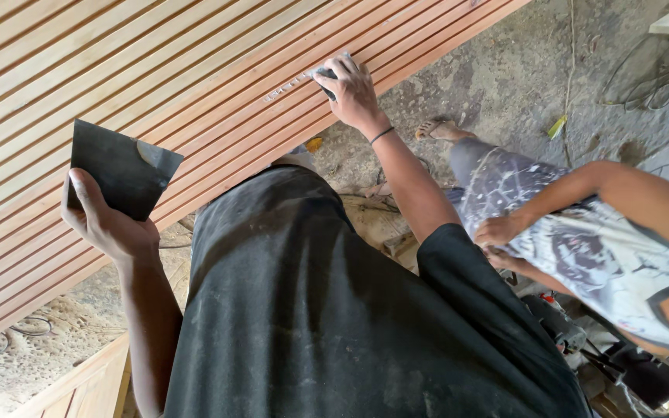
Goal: The person sands a large wooden slatted panel using two sanding blocks, moving back and forth along the grain. The person occasionally switches the sanding blocks between hands and continues sanding different sections of the panel.
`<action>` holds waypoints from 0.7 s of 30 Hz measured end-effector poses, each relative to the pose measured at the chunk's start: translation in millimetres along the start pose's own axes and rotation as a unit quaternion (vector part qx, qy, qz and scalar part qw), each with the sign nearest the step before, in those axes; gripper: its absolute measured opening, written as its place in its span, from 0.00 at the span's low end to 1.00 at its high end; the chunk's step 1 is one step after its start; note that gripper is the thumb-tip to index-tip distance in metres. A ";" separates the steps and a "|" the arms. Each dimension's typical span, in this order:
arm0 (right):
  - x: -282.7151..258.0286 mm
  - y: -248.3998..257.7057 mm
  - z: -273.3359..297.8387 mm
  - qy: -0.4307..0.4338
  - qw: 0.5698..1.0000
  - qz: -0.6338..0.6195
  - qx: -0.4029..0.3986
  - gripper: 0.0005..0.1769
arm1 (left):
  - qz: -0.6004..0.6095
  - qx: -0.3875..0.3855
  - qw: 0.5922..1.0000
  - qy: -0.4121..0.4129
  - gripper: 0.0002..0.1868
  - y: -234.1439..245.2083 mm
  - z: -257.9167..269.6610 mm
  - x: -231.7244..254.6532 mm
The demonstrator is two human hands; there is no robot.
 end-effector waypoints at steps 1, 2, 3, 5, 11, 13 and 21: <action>2.3 -1.6 1.2 -0.010 1.000 -0.003 -0.002 0.26 | -0.001 0.002 1.000 0.003 0.30 -0.1 0.4 -1.3; 3.8 -2.6 3.2 -0.006 1.000 0.003 0.005 0.27 | -0.002 0.004 1.000 0.006 0.30 -0.3 0.4 -2.2; 4.7 -3.4 2.9 0.003 1.000 0.009 0.012 0.29 | -0.002 0.006 1.000 0.005 0.30 0.2 2.0 -2.1; 8.5 -5.5 1.2 0.009 1.000 0.018 0.012 0.29 | -0.002 0.008 1.000 0.003 0.31 -0.6 2.6 -2.8; 22.5 -13.1 2.3 0.004 1.000 0.024 0.016 0.29 | -0.007 -0.014 1.000 0.007 0.32 -1.9 5.2 -6.4; 24.8 -15.3 3.7 0.014 0.999 0.021 0.020 0.30 | -0.011 -0.004 1.000 0.007 0.32 1.4 6.6 -7.2; 31.9 -14.4 4.2 0.009 0.997 0.068 0.040 0.33 | -0.025 0.008 1.000 0.014 0.31 -3.4 6.9 -9.7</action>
Point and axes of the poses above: each hand's wrist, its own z-axis away from the middle knuckle, its own y-axis out of the back of the hand, x = y × z, the point moved 2 cm from there along -z, towards the middle knuckle, and after that the axes turned 15 degrees about z, right-handed, at the moved point
